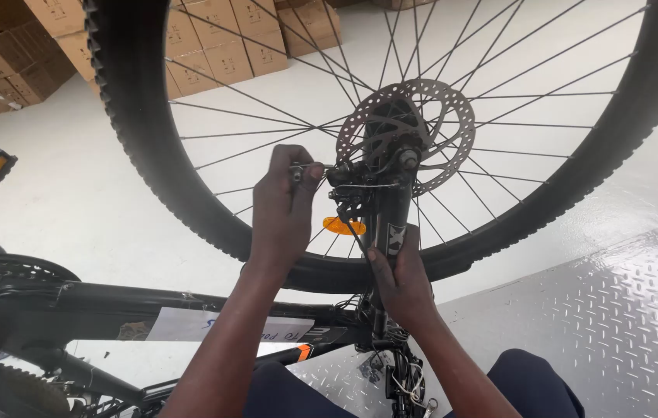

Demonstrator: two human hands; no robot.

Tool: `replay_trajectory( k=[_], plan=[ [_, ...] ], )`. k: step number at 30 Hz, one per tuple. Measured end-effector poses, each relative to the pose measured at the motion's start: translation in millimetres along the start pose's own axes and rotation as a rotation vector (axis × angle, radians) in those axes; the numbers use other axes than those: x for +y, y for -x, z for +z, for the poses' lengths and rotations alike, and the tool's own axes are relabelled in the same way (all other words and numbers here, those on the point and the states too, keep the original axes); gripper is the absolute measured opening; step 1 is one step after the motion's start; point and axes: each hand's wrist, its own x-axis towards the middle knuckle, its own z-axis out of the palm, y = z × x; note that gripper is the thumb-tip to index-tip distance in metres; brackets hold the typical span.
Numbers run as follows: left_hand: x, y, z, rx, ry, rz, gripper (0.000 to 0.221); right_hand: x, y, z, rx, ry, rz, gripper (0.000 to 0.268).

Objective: Repairing a bicycle by adjusting the disc brakes and working on the wheel hub using various tools

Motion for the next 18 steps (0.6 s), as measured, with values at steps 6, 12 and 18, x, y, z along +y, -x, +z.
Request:
replay_trajectory(
  k=[6, 12, 18],
  plan=[
    [61, 0, 2, 0.027, 0.306, -0.587, 0.021, 1, -2, 1, -0.004, 0.006, 0.027, 0.031],
    [63, -8, 3, 0.014, 0.418, -0.756, 0.031, 3, 0, -1, -0.009, -0.030, -0.006, 0.032],
    [82, -16, -5, -0.045, 0.361, -0.891, 0.022, -2, -1, -1, 0.006, -0.027, 0.001, 0.034]
  ],
)
